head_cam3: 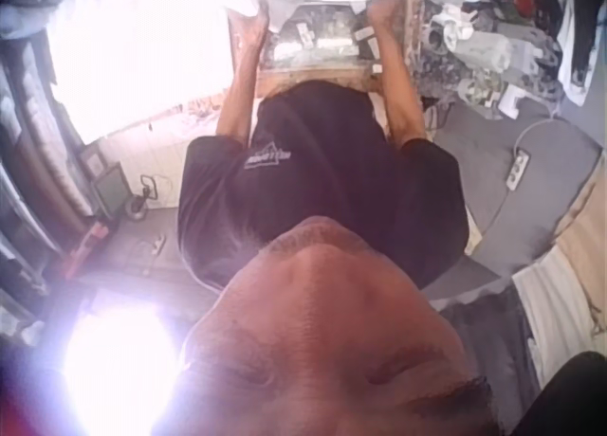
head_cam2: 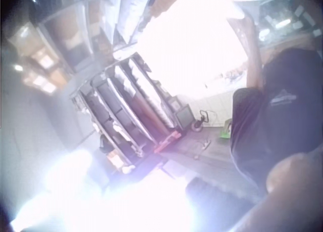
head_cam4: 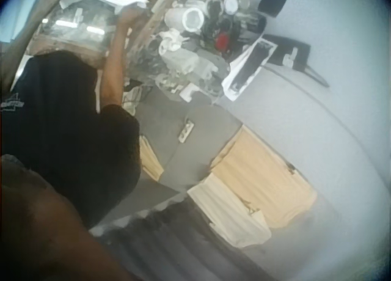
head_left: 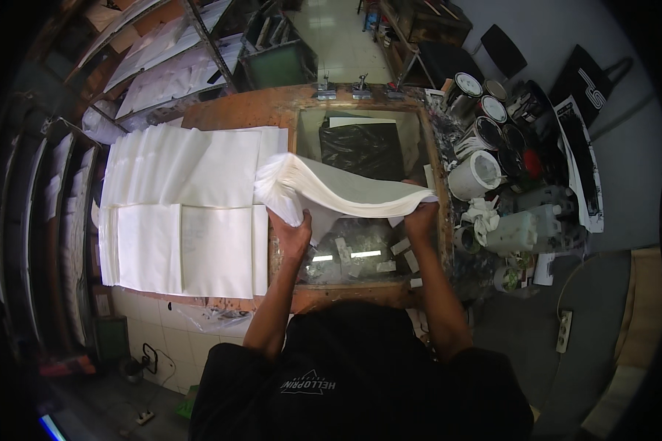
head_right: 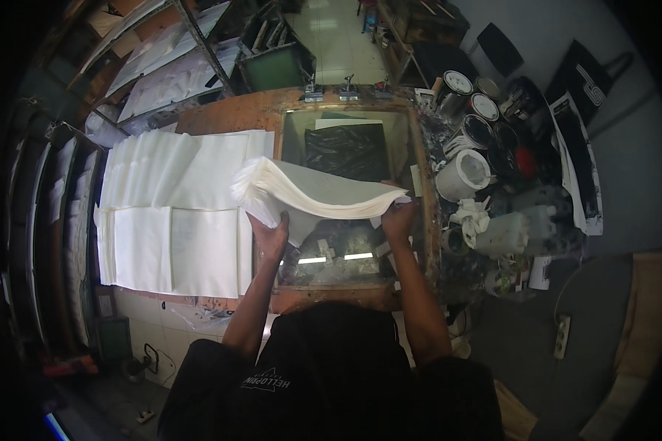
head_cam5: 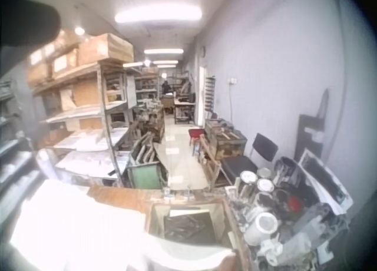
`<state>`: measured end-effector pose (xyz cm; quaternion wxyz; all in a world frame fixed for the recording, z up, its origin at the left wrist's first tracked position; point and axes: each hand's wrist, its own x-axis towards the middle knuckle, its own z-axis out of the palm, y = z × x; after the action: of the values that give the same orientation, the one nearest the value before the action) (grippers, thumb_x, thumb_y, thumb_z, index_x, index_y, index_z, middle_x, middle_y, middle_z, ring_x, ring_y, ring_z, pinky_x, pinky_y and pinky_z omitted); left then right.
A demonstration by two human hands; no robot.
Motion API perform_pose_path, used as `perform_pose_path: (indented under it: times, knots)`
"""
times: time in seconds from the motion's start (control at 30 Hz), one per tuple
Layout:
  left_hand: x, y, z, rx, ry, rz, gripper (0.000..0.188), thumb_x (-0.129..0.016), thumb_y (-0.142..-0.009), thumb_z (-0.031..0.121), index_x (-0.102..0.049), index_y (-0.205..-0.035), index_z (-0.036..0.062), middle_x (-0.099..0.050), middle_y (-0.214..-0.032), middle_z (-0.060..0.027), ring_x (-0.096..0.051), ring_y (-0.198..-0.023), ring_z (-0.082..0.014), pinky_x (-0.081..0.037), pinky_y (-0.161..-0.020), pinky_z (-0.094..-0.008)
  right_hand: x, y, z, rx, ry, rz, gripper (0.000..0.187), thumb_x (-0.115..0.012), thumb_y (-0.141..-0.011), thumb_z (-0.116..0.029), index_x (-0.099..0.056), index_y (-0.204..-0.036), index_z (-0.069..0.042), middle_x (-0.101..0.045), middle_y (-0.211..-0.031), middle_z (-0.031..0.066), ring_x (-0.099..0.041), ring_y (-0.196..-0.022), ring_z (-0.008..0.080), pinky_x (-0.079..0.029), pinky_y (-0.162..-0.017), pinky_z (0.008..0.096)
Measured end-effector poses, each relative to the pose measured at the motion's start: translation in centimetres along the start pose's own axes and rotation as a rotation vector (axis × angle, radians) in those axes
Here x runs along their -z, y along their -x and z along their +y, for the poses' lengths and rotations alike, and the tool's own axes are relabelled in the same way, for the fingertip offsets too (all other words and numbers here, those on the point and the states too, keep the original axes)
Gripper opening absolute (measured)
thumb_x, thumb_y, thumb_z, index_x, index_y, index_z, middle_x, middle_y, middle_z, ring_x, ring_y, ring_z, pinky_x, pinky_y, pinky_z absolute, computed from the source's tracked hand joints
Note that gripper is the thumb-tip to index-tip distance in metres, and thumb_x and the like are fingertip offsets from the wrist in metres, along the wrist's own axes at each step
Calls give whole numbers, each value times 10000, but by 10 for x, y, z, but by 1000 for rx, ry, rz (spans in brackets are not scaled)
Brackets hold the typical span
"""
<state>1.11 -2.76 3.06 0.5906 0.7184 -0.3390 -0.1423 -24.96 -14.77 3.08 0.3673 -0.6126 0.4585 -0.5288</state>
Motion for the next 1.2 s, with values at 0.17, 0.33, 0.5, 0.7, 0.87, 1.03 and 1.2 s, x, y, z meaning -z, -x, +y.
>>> perform_pose_path:
  times: [0.17, 0.33, 0.5, 0.7, 0.87, 1.03, 1.2]
  knots:
    - [16, 22, -10, -29, 182, 44, 657, -732, -798, 96, -446, -1359, -93, -596, -1216, -254, -579, -1150, -395, -422, -1048, -454, 19, 21, -36, -343, 110, 135, 296, -710, -914, -112, -683, -1170, 33, -734, -1105, 144, -704, -1001, 256, -534, -900, 366]
    - [10, 31, -45, -79, -45, -152, 664, -761, -780, 131, -473, -1336, -89, -612, -1194, -255, -598, -1117, -351, -456, -1004, -435, 24, 39, 36, -234, 385, 28, 389, -747, -887, -130, -630, -1211, 50, -700, -1161, 199, -669, -1095, 279, -506, -948, 396]
    - [26, -6, -18, 11, 102, -184, 605, -704, -832, 112, -464, -1354, -75, -626, -1164, -245, -614, -1089, -328, -485, -967, -399, 35, -23, -46, -225, 356, -209, 290, -770, -818, -136, -715, -1041, 39, -759, -920, 183, -741, -807, 340, -559, -737, 389]
    - [49, -28, -15, 499, 70, -587, 752, -693, -939, 192, -300, -1546, -10, -562, -1381, -183, -580, -1229, -298, -489, -1041, -399, 45, -12, 37, -425, 466, -378, 569, -831, -797, -259, -616, -1237, 31, -706, -1125, 217, -697, -1025, 368, -537, -859, 430]
    - [28, -14, -51, 162, -348, -486, 933, -741, -911, 271, -174, -1557, -89, -470, -1462, -337, -504, -1344, -408, -432, -1104, -431, 9, 9, 69, -211, 654, -2, 477, -710, -911, -235, -567, -1301, 0, -668, -1173, 256, -649, -1089, 425, -511, -912, 487]
    - [17, -6, -40, 53, -381, -462, 878, -620, -885, 50, -77, -1547, -143, -366, -1457, -459, -365, -1393, -560, -328, -1185, -482, -12, 8, 38, -201, 664, -3, 418, -656, -949, -132, -576, -1329, 22, -720, -1044, 226, -695, -954, 368, -530, -876, 428]
    - [28, 14, 27, -207, -190, -277, 884, -571, -875, 15, -41, -1571, -114, -285, -1534, -417, -330, -1444, -493, -273, -1200, -464, 7, 11, -35, -132, 60, 233, 405, -646, -954, -45, -567, -1338, 59, -732, -1092, 147, -684, -951, 200, -527, -859, 317]
